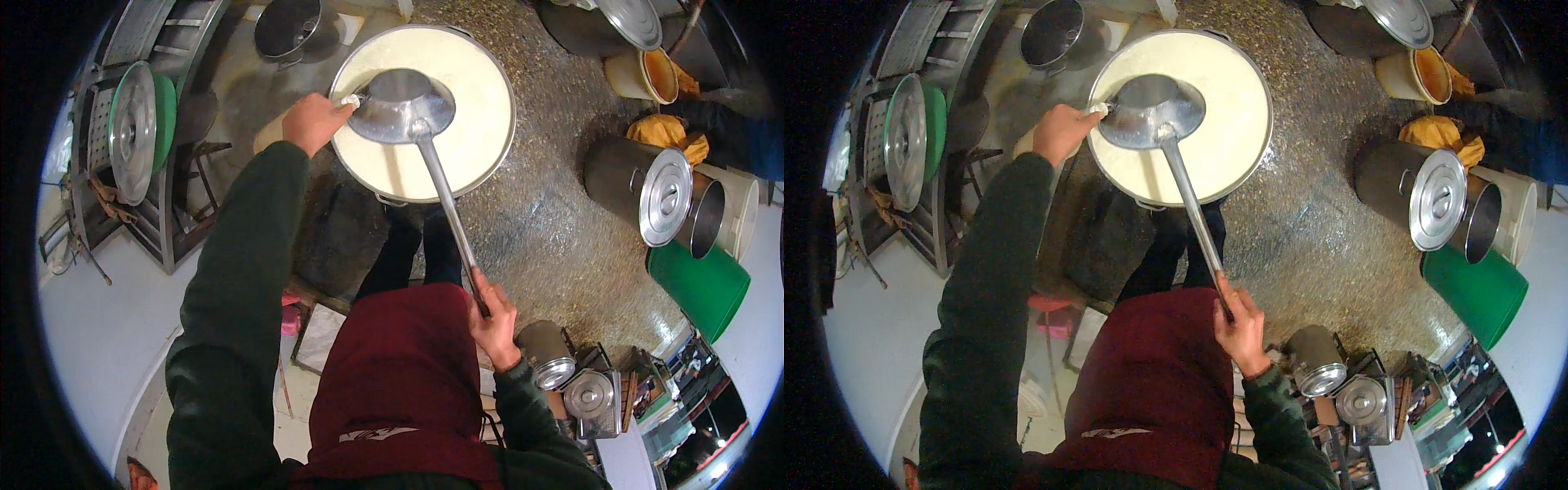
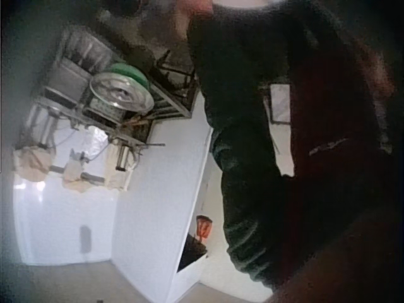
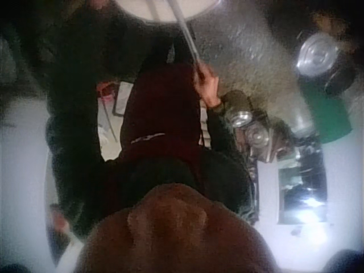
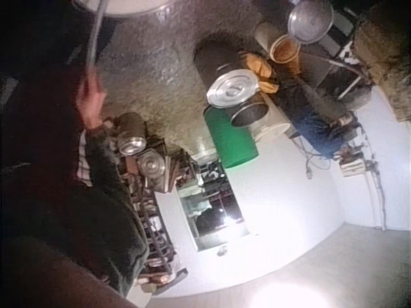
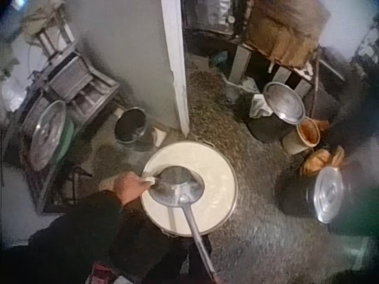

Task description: The person uses a ladle to transfer a white liquid from a large pot into a small plastic bottle. After filling the bottle, the person places the ladle in a nearby pot, covers the large pot with a lid, and walks toward a service counter.

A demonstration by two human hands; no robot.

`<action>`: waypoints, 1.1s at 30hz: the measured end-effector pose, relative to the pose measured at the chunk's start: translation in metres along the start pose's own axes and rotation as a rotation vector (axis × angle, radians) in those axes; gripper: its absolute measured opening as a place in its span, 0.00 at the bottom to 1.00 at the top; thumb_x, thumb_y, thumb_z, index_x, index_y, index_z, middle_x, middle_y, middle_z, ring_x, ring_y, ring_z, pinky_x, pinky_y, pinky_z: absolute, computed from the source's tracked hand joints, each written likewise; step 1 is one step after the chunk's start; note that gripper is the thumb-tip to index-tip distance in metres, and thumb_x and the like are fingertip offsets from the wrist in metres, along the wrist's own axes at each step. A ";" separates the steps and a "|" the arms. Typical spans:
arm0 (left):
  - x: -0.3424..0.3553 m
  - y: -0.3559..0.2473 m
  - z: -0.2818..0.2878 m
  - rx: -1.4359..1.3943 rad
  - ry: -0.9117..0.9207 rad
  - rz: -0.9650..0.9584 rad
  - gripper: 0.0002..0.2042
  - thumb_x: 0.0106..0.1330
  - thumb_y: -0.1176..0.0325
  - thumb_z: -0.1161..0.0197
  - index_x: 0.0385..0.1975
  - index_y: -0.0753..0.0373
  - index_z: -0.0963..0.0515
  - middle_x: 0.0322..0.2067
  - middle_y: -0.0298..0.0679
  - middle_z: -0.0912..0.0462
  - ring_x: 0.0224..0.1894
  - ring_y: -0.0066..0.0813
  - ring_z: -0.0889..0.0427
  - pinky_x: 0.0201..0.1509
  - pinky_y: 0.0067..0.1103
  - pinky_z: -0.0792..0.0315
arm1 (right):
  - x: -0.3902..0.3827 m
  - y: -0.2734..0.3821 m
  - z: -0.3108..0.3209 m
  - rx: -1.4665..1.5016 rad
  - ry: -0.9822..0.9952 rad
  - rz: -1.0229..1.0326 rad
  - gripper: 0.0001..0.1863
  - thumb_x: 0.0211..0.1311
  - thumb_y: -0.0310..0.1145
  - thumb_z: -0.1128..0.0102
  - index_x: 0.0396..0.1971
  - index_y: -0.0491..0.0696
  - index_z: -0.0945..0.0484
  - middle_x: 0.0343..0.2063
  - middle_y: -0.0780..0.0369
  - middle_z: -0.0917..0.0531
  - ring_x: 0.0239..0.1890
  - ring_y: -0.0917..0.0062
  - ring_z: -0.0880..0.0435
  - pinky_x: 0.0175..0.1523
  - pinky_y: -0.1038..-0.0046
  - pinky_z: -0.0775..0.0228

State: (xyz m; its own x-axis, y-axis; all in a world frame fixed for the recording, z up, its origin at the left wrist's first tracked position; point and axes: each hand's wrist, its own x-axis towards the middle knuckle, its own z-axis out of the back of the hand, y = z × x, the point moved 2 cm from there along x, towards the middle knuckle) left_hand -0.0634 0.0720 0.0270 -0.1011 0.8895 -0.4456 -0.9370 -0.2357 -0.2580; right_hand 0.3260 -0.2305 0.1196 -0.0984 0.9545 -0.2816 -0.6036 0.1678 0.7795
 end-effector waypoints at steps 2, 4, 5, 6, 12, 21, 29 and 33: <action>-0.017 0.017 0.002 -0.160 -0.030 0.043 0.31 0.68 0.38 0.30 0.33 0.69 0.10 0.31 0.59 0.13 0.40 0.61 0.11 0.42 0.45 0.21 | 0.020 0.003 -0.003 -0.014 -0.017 0.021 0.37 0.65 0.17 0.33 0.75 0.52 0.22 0.32 0.54 0.20 0.29 0.60 0.18 0.37 0.62 0.22; -0.038 0.031 -0.003 -0.344 -0.100 0.038 0.31 0.69 0.42 0.26 0.27 0.73 0.15 0.21 0.55 0.19 0.24 0.43 0.16 0.32 0.40 0.29 | 0.042 0.004 -0.010 -0.022 -0.008 -0.010 0.36 0.67 0.18 0.32 0.75 0.54 0.21 0.35 0.52 0.17 0.32 0.54 0.15 0.41 0.59 0.19; -0.048 0.037 -0.008 -0.419 -0.091 0.077 0.31 0.70 0.43 0.25 0.26 0.73 0.17 0.19 0.52 0.20 0.22 0.37 0.20 0.31 0.38 0.31 | 0.055 0.003 -0.016 -0.044 -0.021 -0.013 0.35 0.67 0.19 0.33 0.75 0.53 0.22 0.35 0.51 0.17 0.32 0.53 0.16 0.40 0.57 0.19; -0.060 0.044 -0.013 -0.480 -0.060 0.142 0.30 0.71 0.45 0.25 0.26 0.74 0.18 0.17 0.48 0.21 0.20 0.31 0.23 0.29 0.35 0.33 | 0.067 0.004 -0.022 -0.067 -0.047 0.023 0.35 0.67 0.19 0.32 0.75 0.53 0.22 0.35 0.51 0.17 0.32 0.52 0.16 0.40 0.57 0.19; -0.142 0.052 -0.054 -1.003 -0.083 0.345 0.27 0.75 0.51 0.25 0.19 0.66 0.20 0.17 0.26 0.28 0.22 0.14 0.32 0.27 0.23 0.39 | 0.138 0.003 -0.059 -0.182 -0.135 0.110 0.35 0.68 0.24 0.31 0.75 0.55 0.23 0.39 0.45 0.14 0.37 0.44 0.12 0.41 0.49 0.18; -0.221 0.052 -0.082 -1.106 -0.166 0.354 0.28 0.76 0.55 0.27 0.15 0.66 0.25 0.15 0.28 0.29 0.21 0.14 0.33 0.27 0.24 0.40 | 0.249 0.015 -0.060 -0.399 0.068 0.032 0.29 0.68 0.32 0.35 0.70 0.49 0.19 0.41 0.39 0.10 0.45 0.42 0.09 0.51 0.46 0.16; -0.244 0.085 -0.078 -1.003 -0.186 0.505 0.29 0.74 0.52 0.26 0.15 0.67 0.24 0.15 0.28 0.30 0.21 0.14 0.32 0.26 0.25 0.40 | 0.323 0.016 -0.077 -0.382 0.267 -0.187 0.31 0.62 0.30 0.41 0.68 0.48 0.16 0.42 0.40 0.09 0.42 0.48 0.07 0.55 0.52 0.15; -0.248 0.102 -0.072 -0.976 -0.203 0.493 0.29 0.73 0.50 0.25 0.15 0.66 0.23 0.14 0.27 0.30 0.21 0.13 0.33 0.25 0.25 0.41 | 0.332 0.008 -0.097 -0.325 0.321 -0.273 0.31 0.63 0.29 0.42 0.68 0.48 0.16 0.41 0.41 0.09 0.40 0.51 0.06 0.52 0.55 0.13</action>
State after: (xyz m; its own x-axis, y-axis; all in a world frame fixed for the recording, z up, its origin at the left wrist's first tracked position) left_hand -0.1100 -0.2012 0.0492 -0.5261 0.6404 -0.5596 -0.1233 -0.7085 -0.6948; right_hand 0.2122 0.0643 -0.0222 -0.1099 0.7545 -0.6470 -0.8501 0.2660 0.4546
